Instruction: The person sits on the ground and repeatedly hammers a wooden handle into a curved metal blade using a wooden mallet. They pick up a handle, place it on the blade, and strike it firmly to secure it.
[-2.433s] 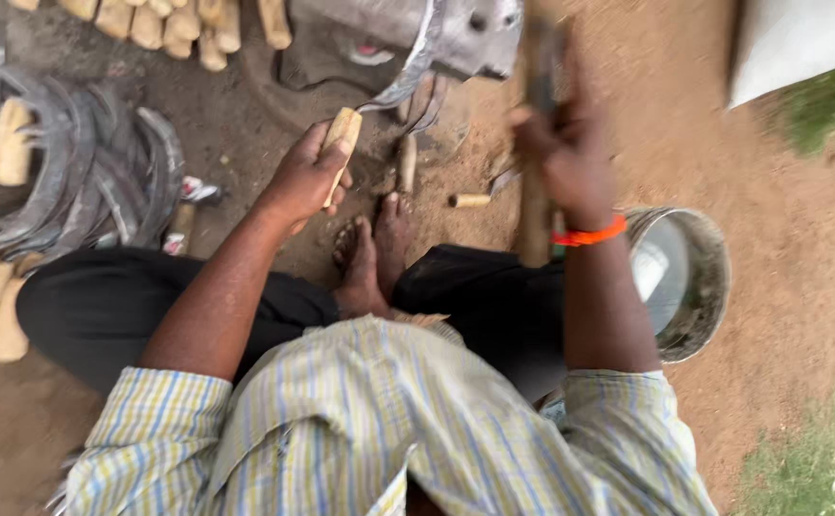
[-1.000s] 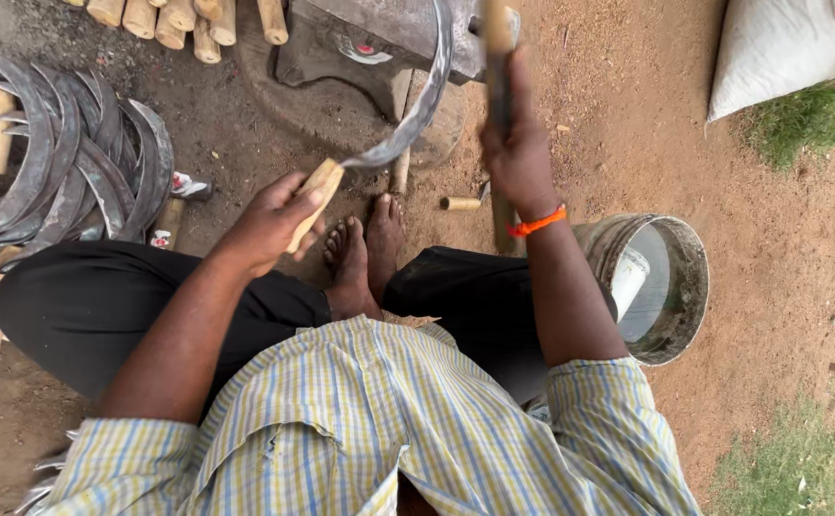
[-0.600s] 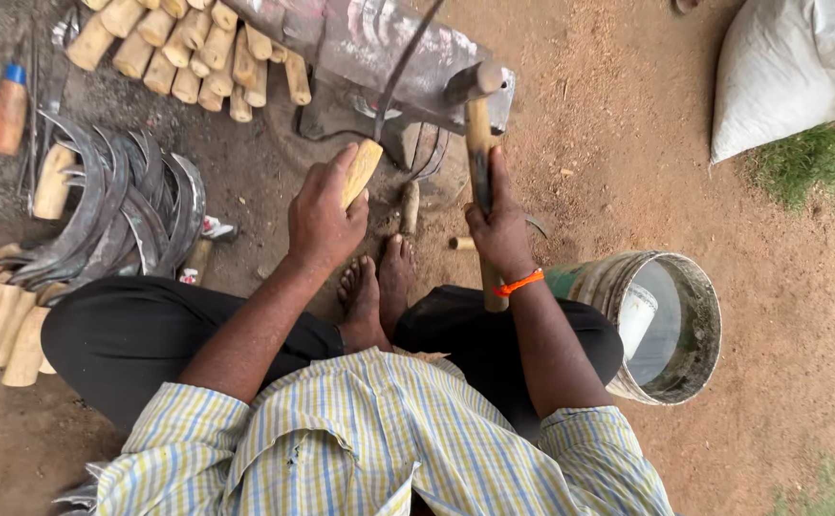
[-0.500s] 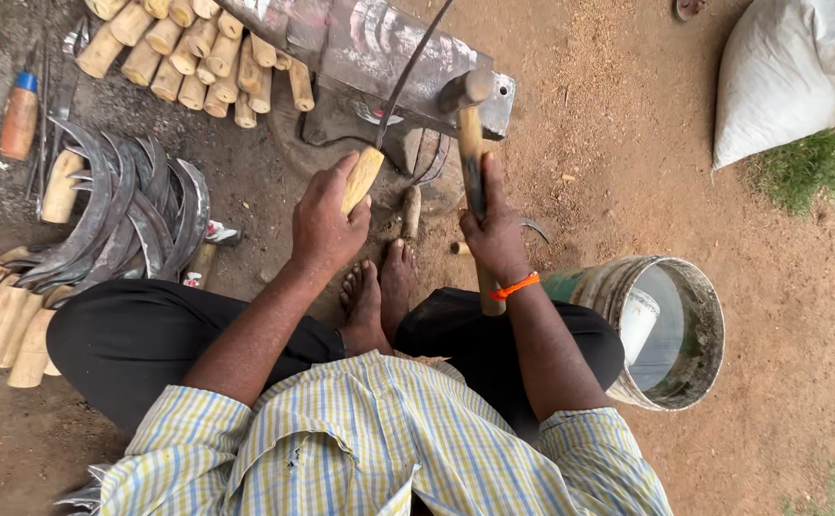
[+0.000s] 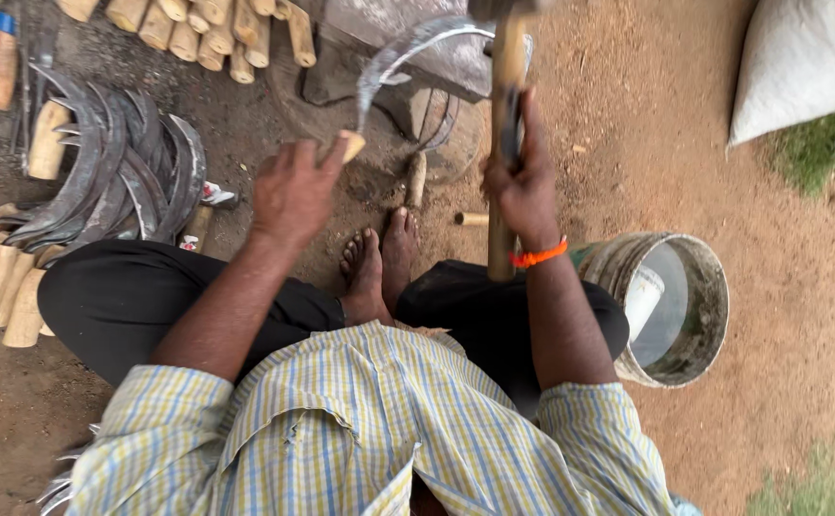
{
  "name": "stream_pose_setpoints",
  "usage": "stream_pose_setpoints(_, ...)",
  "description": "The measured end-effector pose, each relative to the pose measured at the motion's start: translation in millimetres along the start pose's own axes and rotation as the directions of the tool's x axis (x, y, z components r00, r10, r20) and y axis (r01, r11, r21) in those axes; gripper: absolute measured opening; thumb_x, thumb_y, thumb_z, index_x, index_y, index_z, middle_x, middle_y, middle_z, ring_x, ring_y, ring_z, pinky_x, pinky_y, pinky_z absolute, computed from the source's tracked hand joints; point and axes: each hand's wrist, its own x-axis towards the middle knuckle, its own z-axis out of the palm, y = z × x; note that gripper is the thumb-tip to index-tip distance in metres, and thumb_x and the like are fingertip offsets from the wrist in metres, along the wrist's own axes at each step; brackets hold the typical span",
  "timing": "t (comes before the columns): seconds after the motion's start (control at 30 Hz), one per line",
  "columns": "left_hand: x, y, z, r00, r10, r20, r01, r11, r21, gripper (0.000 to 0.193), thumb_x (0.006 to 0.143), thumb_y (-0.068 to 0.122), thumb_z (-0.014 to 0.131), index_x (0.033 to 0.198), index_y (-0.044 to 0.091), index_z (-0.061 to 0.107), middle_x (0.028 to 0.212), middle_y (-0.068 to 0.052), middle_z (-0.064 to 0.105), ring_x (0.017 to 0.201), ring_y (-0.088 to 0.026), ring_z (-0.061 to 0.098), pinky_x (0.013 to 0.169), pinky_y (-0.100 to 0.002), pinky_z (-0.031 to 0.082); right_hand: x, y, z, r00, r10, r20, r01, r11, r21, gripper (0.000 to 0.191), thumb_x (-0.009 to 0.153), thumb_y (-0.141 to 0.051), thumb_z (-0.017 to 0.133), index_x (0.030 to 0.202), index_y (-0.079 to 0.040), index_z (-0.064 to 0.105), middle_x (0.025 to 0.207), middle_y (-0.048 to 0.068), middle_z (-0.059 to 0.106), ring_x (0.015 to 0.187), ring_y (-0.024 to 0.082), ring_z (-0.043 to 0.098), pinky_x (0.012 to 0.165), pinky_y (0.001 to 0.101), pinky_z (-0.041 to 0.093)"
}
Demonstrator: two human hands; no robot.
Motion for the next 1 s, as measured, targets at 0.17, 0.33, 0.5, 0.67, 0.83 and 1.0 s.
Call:
stream_pose_setpoints(0.17, -14.8, -7.6, 0.6, 0.998, 0.059, -0.031, -0.056, 0.994, 0.093, 0.059, 0.094, 0.017, 0.073, 0.15, 0.019, 0.057, 0.103, -0.007, 0.055, 0.085, -0.021, 0.064, 0.066, -0.035, 0.059, 38.0, -2.8, 0.0, 0.999, -0.028, 0.027, 0.034, 0.964, -0.264, 0.093, 0.096, 0.01, 0.061, 0.169, -0.023, 0.015, 0.149, 0.025, 0.057, 0.084, 0.014, 0.073, 0.068, 0.0309, 0.069)
stream_pose_setpoints(0.33, -9.6, -8.9, 4.6, 0.997, -0.058, -0.057, 0.05, 0.99, -0.134, 0.059, 0.088, 0.01, 0.074, 0.144, 0.008, 0.057, 0.111, -0.013, 0.061, 0.09, -0.023, 0.066, 0.073, -0.037, 0.06, 30.0, -7.5, -1.0, 0.996, 0.067, 0.062, -0.063, 0.996, -0.058, 0.096, 0.096, 0.012, 0.059, 0.172, -0.027, 0.017, 0.116, 0.02, 0.066, 0.08, 0.017, 0.069, 0.066, 0.0335, 0.062)
stream_pose_setpoints(0.5, 10.0, -48.5, 26.7, 0.959, -0.282, 0.036, 0.059, 0.075, -0.995, 0.049, 0.089, 0.012, 0.069, 0.136, 0.005, 0.056, 0.117, -0.006, 0.069, 0.105, -0.014, 0.07, 0.084, -0.029, 0.059, 1.4, 2.2, 13.8, 0.958, 0.267, 0.1, -0.285, 0.897, 0.337, 0.099, 0.092, 0.009, 0.056, 0.171, -0.031, 0.014, 0.094, 0.012, 0.065, 0.068, 0.019, 0.062, 0.059, 0.0335, 0.056)
stream_pose_setpoints(0.67, 19.8, -84.8, 54.9, 0.91, -0.402, 0.1, 0.076, -0.075, -0.994, 0.032, 0.088, 0.015, 0.073, 0.116, 0.006, 0.062, 0.092, 0.0, 0.063, 0.076, -0.01, 0.059, 0.066, -0.026, 0.05, 15.1, 25.1, 30.0, 0.889, 0.388, 0.244, -0.455, 0.683, 0.572, 0.092, 0.091, 0.0, 0.05, 0.169, -0.033, 0.014, 0.09, 0.011, 0.065, 0.068, 0.021, 0.065, 0.058, 0.0361, 0.059)
stream_pose_setpoints(0.83, 3.2, -94.2, 51.0, 0.867, -0.487, -0.104, -0.062, 0.102, -0.993, 0.029, 0.092, 0.016, 0.08, 0.11, 0.005, 0.06, 0.097, 0.002, 0.06, 0.084, -0.007, 0.054, 0.072, -0.026, 0.049, 19.6, 35.9, 39.7, 0.912, 0.352, 0.208, -0.409, 0.799, 0.441, 0.087, 0.094, -0.003, 0.053, 0.17, -0.029, 0.018, 0.094, 0.013, 0.065, 0.072, 0.022, 0.066, 0.063, 0.0389, 0.059)
stream_pose_setpoints(1.0, -8.9, -113.7, -17.7, 0.767, -0.641, -0.014, 0.154, 0.206, -0.966, 0.031, 0.085, 0.023, 0.082, 0.105, 0.008, 0.062, 0.079, 0.002, 0.06, 0.066, -0.007, 0.056, 0.058, -0.027, 0.047, 5.2, 51.0, 25.7, 0.931, 0.35, 0.102, -0.363, 0.914, 0.181, 0.073, 0.11, -0.019, 0.063, 0.173, -0.021, 0.025, 0.116, 0.015, 0.067, 0.093, 0.023, 0.063, 0.08, 0.0373, 0.056)
